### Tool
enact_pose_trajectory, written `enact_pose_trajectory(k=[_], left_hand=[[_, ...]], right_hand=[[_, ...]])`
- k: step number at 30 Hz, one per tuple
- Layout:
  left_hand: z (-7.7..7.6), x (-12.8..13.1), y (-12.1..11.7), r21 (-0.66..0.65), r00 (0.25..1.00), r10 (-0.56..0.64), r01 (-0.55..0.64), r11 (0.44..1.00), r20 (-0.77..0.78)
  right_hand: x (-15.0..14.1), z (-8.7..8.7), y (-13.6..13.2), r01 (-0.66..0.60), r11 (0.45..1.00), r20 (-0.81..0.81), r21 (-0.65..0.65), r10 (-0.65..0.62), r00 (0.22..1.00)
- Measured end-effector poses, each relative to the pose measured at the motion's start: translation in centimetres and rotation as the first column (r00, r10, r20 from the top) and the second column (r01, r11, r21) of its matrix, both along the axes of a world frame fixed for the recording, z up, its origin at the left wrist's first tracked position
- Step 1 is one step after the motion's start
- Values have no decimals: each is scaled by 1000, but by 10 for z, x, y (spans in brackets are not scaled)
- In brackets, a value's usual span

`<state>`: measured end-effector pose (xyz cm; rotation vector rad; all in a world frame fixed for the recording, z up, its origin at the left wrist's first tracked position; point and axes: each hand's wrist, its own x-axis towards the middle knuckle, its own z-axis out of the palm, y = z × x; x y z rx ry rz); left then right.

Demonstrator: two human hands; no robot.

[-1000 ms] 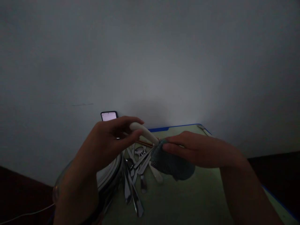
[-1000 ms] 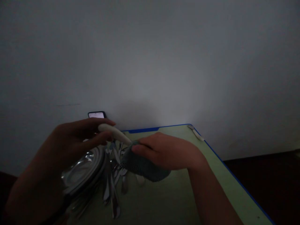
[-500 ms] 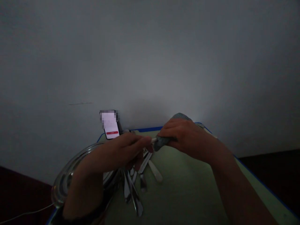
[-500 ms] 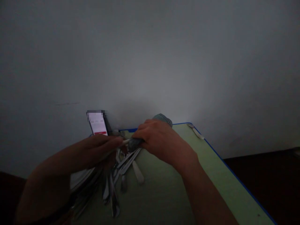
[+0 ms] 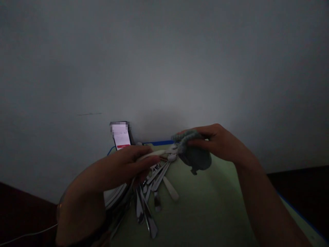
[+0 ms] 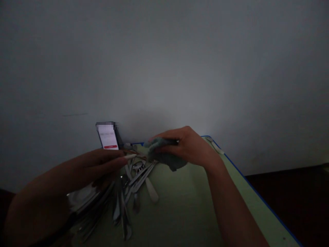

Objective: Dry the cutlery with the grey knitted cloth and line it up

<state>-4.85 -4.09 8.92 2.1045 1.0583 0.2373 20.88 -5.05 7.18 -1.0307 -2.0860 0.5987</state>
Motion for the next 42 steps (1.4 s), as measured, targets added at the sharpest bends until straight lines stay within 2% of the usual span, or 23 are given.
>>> enact_pose_trajectory(k=[3,5,7,9,12,15,18,21,23,25,27,29,34,42], left_hand=[[0,0,1,52,999,28,-29,998,26],[1,2,1,86,998,51,-54,995,37],[2,2,0,130,998,55,-59,990,34],[2,1,-1,214,999,40,-41,976,11],[2,-2,1,336,999,23,-9,942,-38],[2,-4,2,371,997,38,-9,929,-69],[3,-2,1,381,996,42,-9,925,-79],[6,3,-1,394,996,38,-5,919,-75],[7,5,-2,386,996,36,-3,922,-78],[7,7,-4,375,994,48,-9,927,-95],[8,7,-4,373,991,65,-16,928,-119],[7,8,-5,379,987,70,-10,925,-142],[6,7,-4,380,984,33,37,924,-177],[3,8,-1,345,989,-35,82,935,-142]], right_hand=[[2,-7,7,47,999,-176,-20,-49,983],[-1,-10,9,-8,996,-318,-86,-20,948],[-6,-12,12,-70,976,-423,-208,-25,906],[-9,-15,14,-58,950,-469,-307,-98,878],[-7,-23,21,14,939,-542,-345,-211,813],[-2,-28,25,-9,922,-590,-386,-240,771],[-5,-25,22,-88,904,-531,-418,-164,831],[-15,-17,13,-160,919,-425,-360,-9,905],[-23,-13,9,-118,952,-303,-282,29,952],[-28,-11,7,-23,981,-138,-191,-3,990],[-30,-11,5,55,992,8,-111,-54,998],[-31,-10,5,78,995,86,-70,-72,994],[-31,-9,5,72,996,135,-47,-65,989],[-19,-4,2,-62,996,167,-65,72,983]])
